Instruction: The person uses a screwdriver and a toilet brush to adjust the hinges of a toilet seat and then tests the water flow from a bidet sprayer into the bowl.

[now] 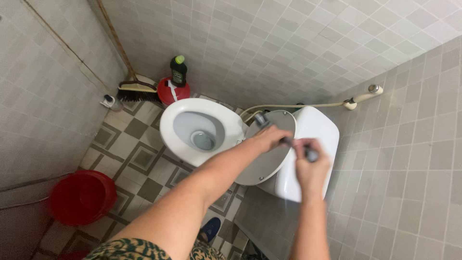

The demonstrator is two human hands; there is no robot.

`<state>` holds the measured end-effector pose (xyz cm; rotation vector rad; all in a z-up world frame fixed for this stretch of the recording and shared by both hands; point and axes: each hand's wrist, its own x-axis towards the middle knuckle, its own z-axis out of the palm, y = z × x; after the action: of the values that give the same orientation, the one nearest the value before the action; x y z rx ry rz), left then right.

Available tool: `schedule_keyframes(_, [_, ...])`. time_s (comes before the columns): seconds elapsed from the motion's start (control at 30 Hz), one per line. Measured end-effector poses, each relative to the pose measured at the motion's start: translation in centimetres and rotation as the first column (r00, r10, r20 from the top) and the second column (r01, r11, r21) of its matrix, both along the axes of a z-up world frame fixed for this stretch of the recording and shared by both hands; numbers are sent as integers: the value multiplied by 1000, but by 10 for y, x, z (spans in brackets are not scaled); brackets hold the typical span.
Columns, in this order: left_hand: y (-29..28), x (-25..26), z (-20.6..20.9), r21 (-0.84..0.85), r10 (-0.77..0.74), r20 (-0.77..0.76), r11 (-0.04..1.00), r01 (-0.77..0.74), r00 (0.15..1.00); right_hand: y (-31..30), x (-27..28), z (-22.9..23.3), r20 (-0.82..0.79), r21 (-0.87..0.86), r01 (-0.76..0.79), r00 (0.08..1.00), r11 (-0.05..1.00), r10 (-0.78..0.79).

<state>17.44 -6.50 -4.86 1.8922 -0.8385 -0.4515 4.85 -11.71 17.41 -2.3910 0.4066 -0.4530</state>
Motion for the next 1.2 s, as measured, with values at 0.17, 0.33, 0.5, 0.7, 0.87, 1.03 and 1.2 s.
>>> schedule_keyframes(0.17, [17, -54, -94, 293, -96, -240, 942, 166, 966, 14, -21, -73, -245, 197, 147, 965, 969, -97])
schedule_keyframes(0.33, [27, -55, -31, 318, -33, -135, 945, 75, 990, 1, -10, -51, -285, 182, 208, 947, 961, -151])
schedule_keyframes(0.5, [11, 17, 23, 165, 28, 15, 986, -30, 1000, 9, 18, -16, 65, 100, 8, 998, 995, -14])
schedule_keyframes(0.7, [9, -3, -52, 245, 35, -42, 969, -23, 999, 21, 15, -62, -153, 124, 112, 984, 986, -93])
schedule_keyframes(0.87, [28, -63, -94, 211, 14, -186, 977, 26, 983, 16, -10, -90, -261, 176, 153, 960, 972, -104])
schedule_keyframes(1.03, [14, -37, -17, -21, -3, -73, 1000, 2, 997, -9, 2, -20, -115, 91, 90, 990, 992, -79])
schedule_keyframes(1.2, [11, 7, 91, -55, -50, 172, 997, 60, 984, 5, 9, 68, -77, 100, 177, 982, 979, -170])
